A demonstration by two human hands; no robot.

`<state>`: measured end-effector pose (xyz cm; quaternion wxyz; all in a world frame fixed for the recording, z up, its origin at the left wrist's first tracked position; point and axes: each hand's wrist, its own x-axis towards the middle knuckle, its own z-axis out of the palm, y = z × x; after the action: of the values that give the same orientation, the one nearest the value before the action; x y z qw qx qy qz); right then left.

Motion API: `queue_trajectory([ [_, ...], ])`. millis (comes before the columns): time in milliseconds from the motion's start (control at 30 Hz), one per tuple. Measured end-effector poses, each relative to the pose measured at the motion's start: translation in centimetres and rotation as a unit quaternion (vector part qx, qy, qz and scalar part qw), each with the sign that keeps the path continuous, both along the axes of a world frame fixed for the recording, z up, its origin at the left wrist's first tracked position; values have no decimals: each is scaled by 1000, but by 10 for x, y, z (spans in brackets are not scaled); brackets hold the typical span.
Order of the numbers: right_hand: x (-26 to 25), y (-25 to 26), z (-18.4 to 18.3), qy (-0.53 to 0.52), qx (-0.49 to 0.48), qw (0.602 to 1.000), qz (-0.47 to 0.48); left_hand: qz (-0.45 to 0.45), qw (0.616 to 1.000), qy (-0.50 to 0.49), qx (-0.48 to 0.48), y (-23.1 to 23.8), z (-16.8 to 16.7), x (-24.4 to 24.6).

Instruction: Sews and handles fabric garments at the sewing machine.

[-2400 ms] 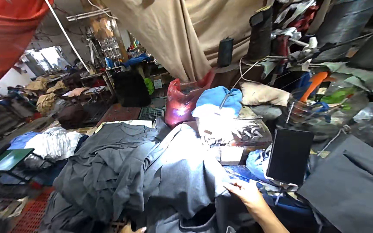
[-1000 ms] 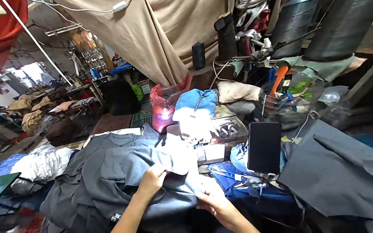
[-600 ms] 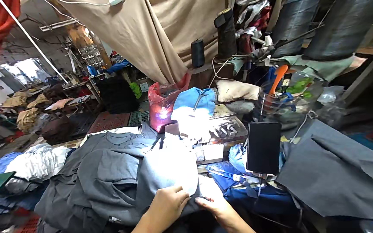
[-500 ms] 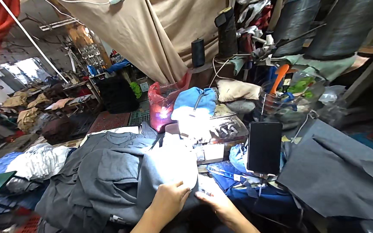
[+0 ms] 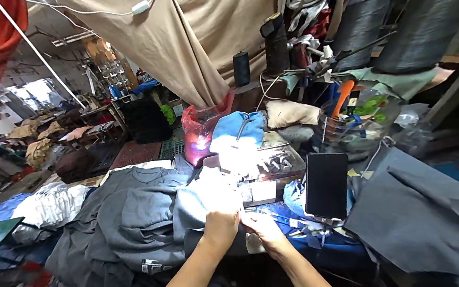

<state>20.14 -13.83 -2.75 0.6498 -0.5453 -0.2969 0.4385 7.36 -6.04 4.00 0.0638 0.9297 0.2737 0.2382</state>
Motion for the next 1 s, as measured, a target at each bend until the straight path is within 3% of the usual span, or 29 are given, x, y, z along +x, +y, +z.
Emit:
queue_trajectory([
  [200, 5, 16, 7, -44, -4, 998, -39, 51, 994, 69, -64, 22, 18, 37],
  [300, 7, 20, 10, -52, -11, 998, -46, 61, 972, 175, -144, 35, 45, 42],
  [400, 7, 16, 5, -41, -5, 999, -32, 48, 978, 124, -163, 48, 57, 20],
  [500, 3, 5, 2, -29, -2, 1000, -11, -4, 988, 44, -151, 43, 47, -3],
  [567, 1, -1, -3, -25, 7, 1000, 0, -11, 988, 63, -139, 20, 36, -10],
  [700, -4, -6, -5, -25, 10, 1000, -2, 3, 1000, -24, 7, -2, -13, -7],
  [767, -4, -3, -3, -28, 8, 999, -17, 11, 998, -42, 40, 0, -19, 0],
  [1000, 7, 21, 13, -138, -7, 988, -69, 85, 983, 122, -106, 26, 25, 47],
])
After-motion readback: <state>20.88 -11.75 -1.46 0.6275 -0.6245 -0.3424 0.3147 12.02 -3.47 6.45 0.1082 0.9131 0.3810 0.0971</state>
